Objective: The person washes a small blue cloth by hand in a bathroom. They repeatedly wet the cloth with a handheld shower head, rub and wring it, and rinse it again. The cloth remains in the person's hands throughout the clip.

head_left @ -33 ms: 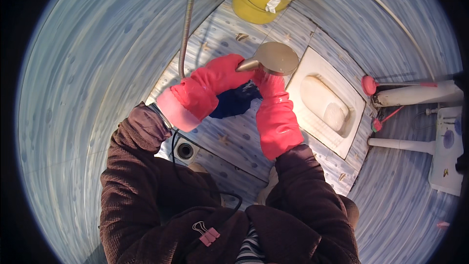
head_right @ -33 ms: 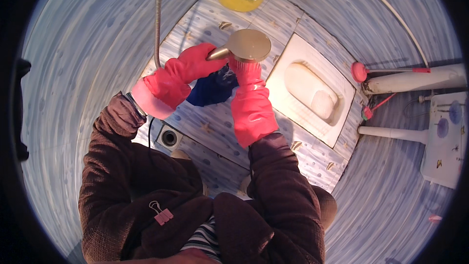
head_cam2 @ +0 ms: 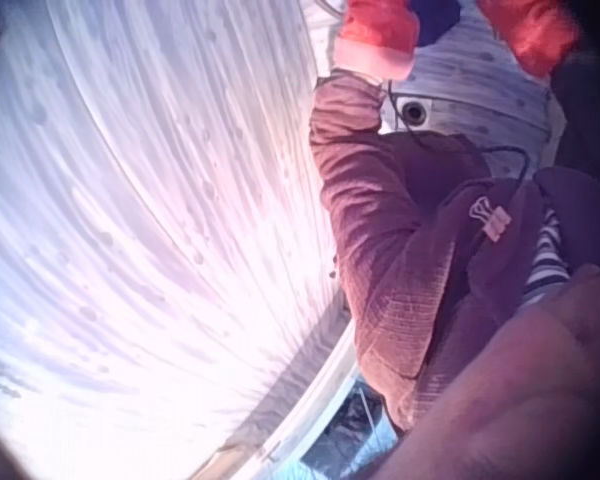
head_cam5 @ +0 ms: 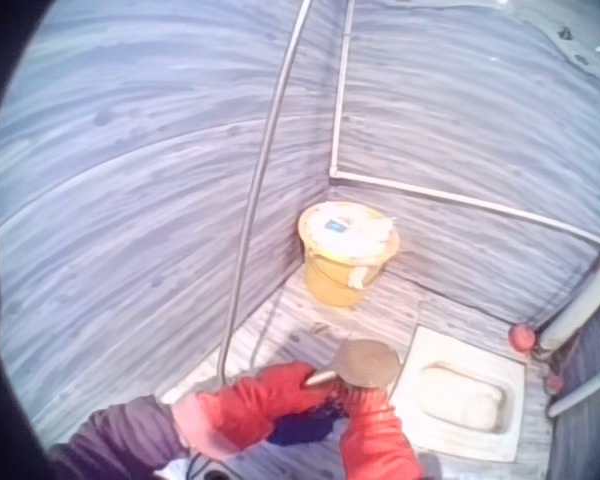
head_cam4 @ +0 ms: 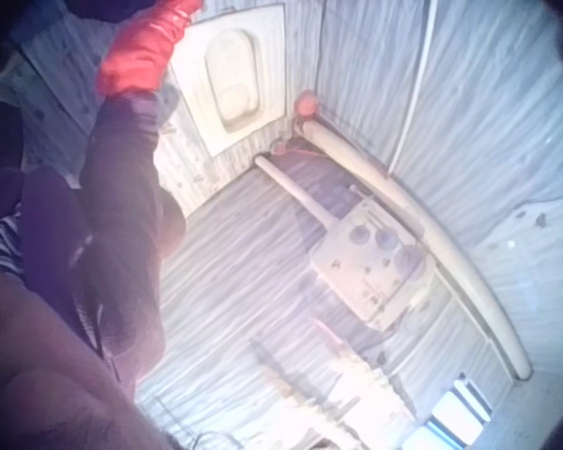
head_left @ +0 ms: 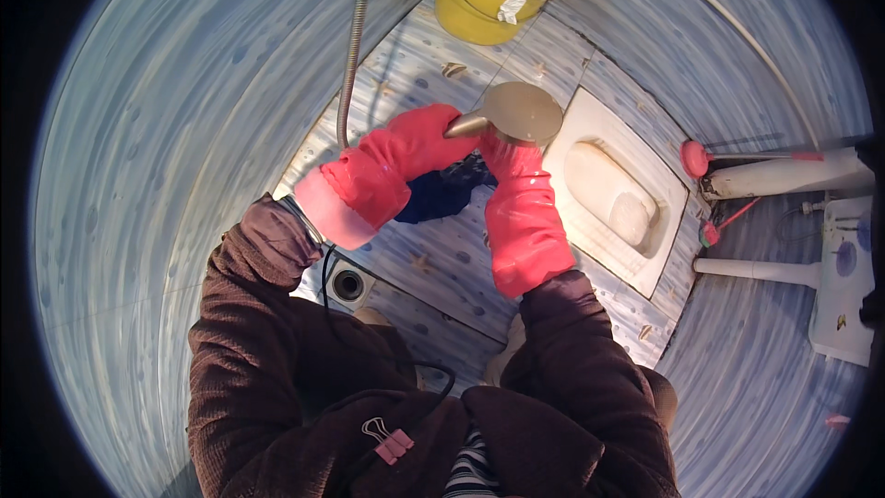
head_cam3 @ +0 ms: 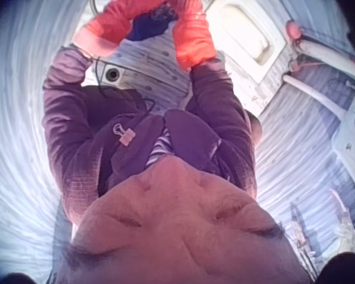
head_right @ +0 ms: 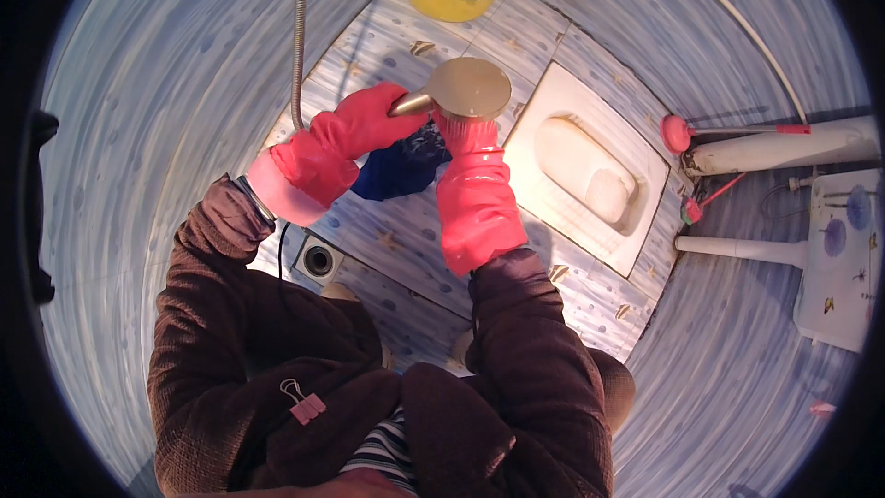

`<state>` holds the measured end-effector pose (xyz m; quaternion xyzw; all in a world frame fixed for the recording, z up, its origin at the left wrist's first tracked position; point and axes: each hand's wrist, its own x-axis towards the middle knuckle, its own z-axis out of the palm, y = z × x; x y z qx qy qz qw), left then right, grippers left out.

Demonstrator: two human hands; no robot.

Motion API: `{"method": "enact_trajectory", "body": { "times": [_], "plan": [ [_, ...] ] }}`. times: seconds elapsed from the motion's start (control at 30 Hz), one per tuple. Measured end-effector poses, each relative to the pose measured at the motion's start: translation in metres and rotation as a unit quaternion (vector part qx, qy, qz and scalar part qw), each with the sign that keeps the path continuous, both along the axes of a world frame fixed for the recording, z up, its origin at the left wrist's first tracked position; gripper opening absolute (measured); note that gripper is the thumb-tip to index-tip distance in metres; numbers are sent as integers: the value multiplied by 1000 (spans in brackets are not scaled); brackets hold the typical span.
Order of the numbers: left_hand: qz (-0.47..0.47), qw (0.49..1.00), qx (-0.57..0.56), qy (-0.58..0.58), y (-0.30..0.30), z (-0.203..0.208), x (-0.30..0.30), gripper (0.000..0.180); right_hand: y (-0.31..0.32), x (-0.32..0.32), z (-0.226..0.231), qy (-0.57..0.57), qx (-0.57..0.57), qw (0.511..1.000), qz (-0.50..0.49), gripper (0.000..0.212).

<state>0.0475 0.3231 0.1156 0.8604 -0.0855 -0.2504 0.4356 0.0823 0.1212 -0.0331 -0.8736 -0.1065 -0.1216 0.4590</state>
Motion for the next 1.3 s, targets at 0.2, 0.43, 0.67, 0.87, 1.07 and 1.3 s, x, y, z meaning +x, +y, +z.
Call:
{"method": "enact_trajectory", "body": {
  "times": [0.2,0.43,0.67,0.87,1.07,1.3],
  "plan": [
    [3,992,11,-123,-1,1,-10,50,-26,3,63,-230,-365,902,19,36],
    [62,993,-93,-25,11,3,0,54,52,0,7,189,394,888,145,36],
    [37,995,47,-84,20,-4,5,50,20,-1,-6,-121,-52,991,32,30],
    [51,994,51,-83,34,-21,7,44,-78,21,-61,204,344,897,-188,43],
    [-42,993,109,-32,45,-31,7,43,-98,15,-121,203,-53,950,-232,67],
    [11,994,109,14,58,-43,13,42,1,-23,-113,205,-135,963,-107,37]
  ]
}}
